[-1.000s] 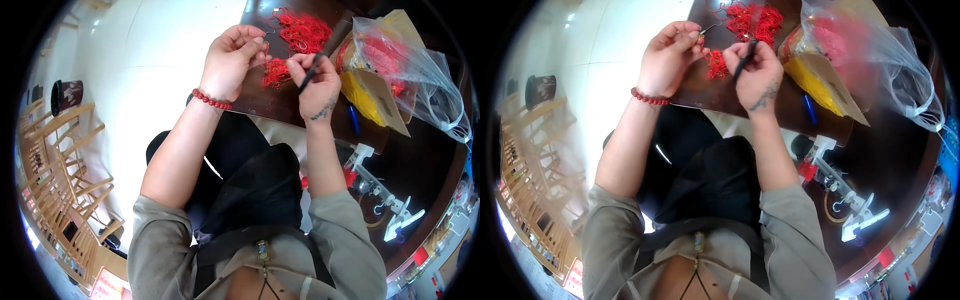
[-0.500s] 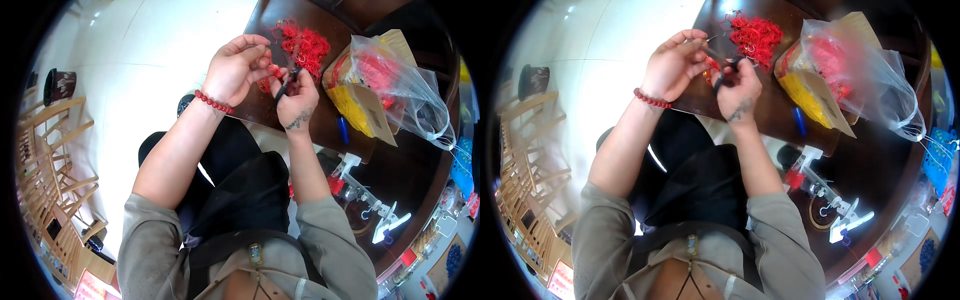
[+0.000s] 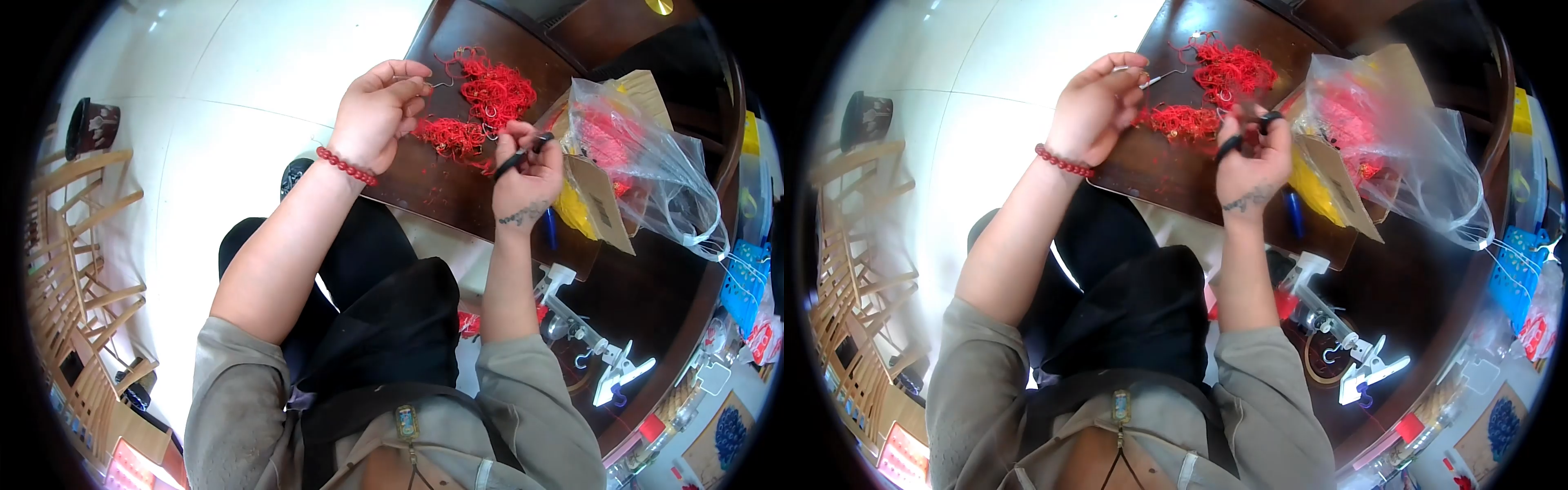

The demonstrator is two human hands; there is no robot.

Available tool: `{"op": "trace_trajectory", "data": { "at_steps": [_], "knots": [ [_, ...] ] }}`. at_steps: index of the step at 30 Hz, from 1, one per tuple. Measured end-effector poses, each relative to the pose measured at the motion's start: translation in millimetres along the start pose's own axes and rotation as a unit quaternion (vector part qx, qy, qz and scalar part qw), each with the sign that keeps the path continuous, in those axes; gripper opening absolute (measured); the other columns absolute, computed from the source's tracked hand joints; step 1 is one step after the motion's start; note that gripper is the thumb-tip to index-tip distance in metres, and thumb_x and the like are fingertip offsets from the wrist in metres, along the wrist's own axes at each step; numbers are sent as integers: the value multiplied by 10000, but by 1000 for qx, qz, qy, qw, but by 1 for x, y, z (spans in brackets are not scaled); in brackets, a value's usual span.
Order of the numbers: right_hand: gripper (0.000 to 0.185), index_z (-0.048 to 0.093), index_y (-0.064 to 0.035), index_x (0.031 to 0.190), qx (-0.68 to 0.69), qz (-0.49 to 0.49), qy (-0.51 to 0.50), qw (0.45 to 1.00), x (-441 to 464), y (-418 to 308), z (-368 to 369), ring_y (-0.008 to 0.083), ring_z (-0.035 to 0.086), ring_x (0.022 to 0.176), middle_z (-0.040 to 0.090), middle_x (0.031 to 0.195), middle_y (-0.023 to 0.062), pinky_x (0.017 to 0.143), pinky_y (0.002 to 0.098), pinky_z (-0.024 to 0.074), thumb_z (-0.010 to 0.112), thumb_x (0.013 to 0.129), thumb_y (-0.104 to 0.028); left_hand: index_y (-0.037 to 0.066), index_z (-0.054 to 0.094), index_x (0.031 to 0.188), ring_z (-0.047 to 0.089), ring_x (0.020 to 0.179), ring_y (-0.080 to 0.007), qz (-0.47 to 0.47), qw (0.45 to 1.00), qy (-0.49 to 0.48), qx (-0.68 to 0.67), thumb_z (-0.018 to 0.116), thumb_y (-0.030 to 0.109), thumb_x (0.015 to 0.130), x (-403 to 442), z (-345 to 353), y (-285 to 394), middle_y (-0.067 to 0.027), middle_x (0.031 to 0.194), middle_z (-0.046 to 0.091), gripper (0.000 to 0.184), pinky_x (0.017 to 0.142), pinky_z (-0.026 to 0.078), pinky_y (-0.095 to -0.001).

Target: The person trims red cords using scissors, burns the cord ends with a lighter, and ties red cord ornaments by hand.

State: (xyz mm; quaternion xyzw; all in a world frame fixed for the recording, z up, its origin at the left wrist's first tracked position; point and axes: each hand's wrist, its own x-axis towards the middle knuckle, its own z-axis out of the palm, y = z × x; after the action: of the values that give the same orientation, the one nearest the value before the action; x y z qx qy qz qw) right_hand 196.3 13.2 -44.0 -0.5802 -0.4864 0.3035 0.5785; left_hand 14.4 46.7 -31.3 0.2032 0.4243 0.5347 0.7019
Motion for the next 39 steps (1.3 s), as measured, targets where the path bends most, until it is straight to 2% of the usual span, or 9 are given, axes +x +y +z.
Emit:
{"op": "trace_trajectory", "data": {
  "at_steps": [1, 6, 8, 11, 15, 24, 30, 34, 39],
  "knots": [
    [273, 567, -31, 1043, -73, -44, -17, 996, -2, 4, -1, 74, 548, 815, 629, 976, 39, 752, 213, 462, 662, 795, 30, 6, 571, 1001, 469, 638, -62, -17, 999, -9, -40, 514, 13, 893, 0, -2, 0, -50, 855, 577, 123, 505, 366, -181],
    [237, 558, -15, 971, 129, 73, -155, 977, -23, -10, 27, 61, 544, 800, 637, 958, 43, 738, 205, 464, 673, 770, 38, 22, 545, 1045, 495, 699, -68, -72, 986, -65, -135, 483, 41, 919, -1, -2, -1, -36, 870, 579, 141, 530, 365, -184],
    [183, 570, -11, 901, 33, 95, -163, 982, -27, 2, 37, 61, 553, 743, 626, 871, 17, 688, 203, 473, 683, 764, 34, 23, 542, 1051, 492, 708, -70, -88, 980, -58, -169, 489, 47, 918, -5, 4, 1, -36, 873, 577, 145, 535, 363, -184],
    [149, 572, -16, 854, 47, 90, -117, 988, -21, -6, 34, 53, 558, 717, 614, 806, 8, 648, 194, 467, 686, 769, 29, 24, 549, 1049, 491, 710, -71, -52, 983, -95, -147, 495, 43, 912, -1, -6, 1, -33, 871, 577, 148, 529, 359, -184],
    [208, 476, -46, 830, 153, 35, -93, 983, -13, -10, 18, 77, 577, 761, 635, 871, 73, 684, 209, 473, 643, 793, 74, 0, 568, 1001, 430, 595, -69, 9, 994, -1, -113, 530, -3, 876, 2, -5, 7, -81, 857, 571, 130, 443, 292, -183],
    [214, 448, -30, 869, 223, -21, -77, 972, -13, -14, 10, 170, 615, 800, 615, 939, 146, 751, 287, 501, 615, 807, 90, 11, 562, 1024, 455, 638, -68, 61, 992, 39, 101, 493, 23, 905, -1, 8, -3, -47, 863, 570, 138, 522, 351, -193],
    [241, 466, -26, 889, 175, 28, -128, 976, -11, -3, 19, 130, 585, 816, 614, 1006, 124, 750, 255, 485, 644, 776, 91, 0, 529, 1057, 445, 664, -76, -30, 991, -55, -120, 489, 28, 912, 1, 3, -5, -49, 888, 535, 153, 559, 377, -193],
    [247, 493, -32, 832, 106, 165, -177, 965, -21, -1, 32, 102, 579, 827, 642, 943, 76, 747, 232, 475, 709, 752, 57, 7, 511, 1087, 456, 702, -90, -44, 970, -133, -199, 485, 36, 917, 4, -2, -8, -55, 917, 530, 174, 594, 407, -204],
    [214, 485, -34, 834, 65, 99, -87, 989, -18, 0, 21, 127, 631, 781, 641, 897, 104, 719, 241, 521, 661, 789, 80, 18, 506, 1094, 491, 745, -109, -15, 979, -76, -186, 485, 46, 921, -2, 2, 8, -63, 936, 539, 176, 637, 441, -221]
  ]
}}
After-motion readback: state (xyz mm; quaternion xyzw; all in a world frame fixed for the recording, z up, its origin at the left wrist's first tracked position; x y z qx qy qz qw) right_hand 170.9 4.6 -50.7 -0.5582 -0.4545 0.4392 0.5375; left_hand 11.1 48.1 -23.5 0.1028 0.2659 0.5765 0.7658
